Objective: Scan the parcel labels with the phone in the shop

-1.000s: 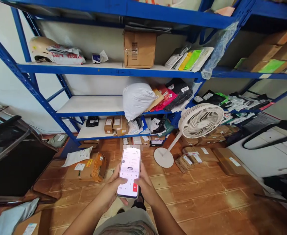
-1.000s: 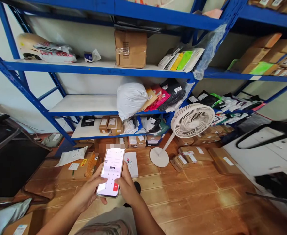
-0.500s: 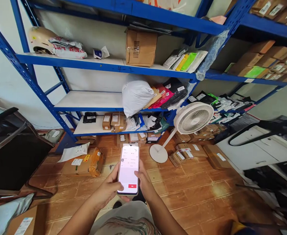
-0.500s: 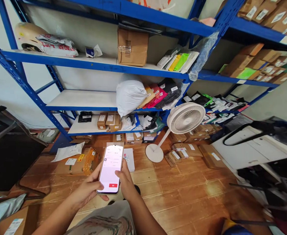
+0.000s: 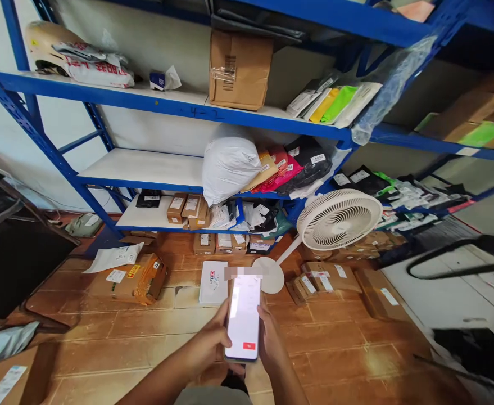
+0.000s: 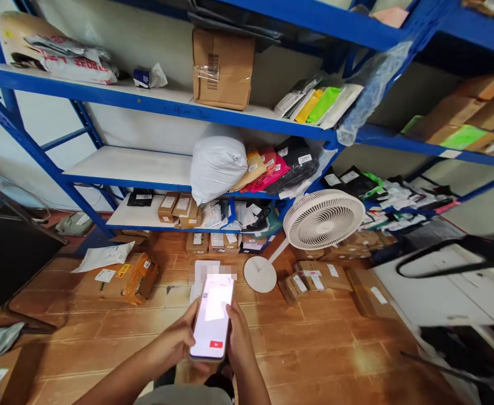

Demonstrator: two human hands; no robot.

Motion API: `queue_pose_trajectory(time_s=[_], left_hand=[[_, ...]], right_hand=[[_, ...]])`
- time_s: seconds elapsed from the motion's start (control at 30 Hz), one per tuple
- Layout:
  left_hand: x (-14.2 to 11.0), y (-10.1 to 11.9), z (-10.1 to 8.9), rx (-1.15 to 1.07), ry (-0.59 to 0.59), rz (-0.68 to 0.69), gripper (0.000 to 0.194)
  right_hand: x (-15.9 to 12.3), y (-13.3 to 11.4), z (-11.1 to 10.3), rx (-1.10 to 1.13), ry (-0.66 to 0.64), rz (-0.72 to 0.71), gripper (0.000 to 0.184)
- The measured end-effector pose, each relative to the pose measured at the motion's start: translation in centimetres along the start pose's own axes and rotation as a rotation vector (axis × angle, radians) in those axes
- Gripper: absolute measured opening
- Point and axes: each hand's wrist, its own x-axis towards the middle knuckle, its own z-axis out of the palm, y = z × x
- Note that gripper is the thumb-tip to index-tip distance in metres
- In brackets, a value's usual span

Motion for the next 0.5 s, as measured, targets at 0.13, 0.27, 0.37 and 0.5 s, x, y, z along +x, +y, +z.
queue_pose_trajectory(time_s=[0.13, 0.27, 0.37, 0.5], left_hand=[[8.0, -2.7, 2.8, -0.044, -0.014, -0.029, 0.098], [14.6, -4.1, 3.4, -0.109, 0.031, -0.020, 0.094], [17.9, -4.4, 2.2, -0.158, 0.069, -0.010, 0.090], [20.3, -5.2, -1.3, -0.211, 0.072, -0.027, 0.095]], right_hand=[[3.1, -3.1, -6.8, -0.047, 0.128, 0.102, 0.052], [7.1, -5.4, -11.6, -0.071, 0.041, 0.177, 0.047], [10.2, -5.5, -13.7, -0.066, -0.114, 0.187, 0.061], [14.1, -2.3, -15.2, 0.036, -0.260, 0.309, 0.073]])
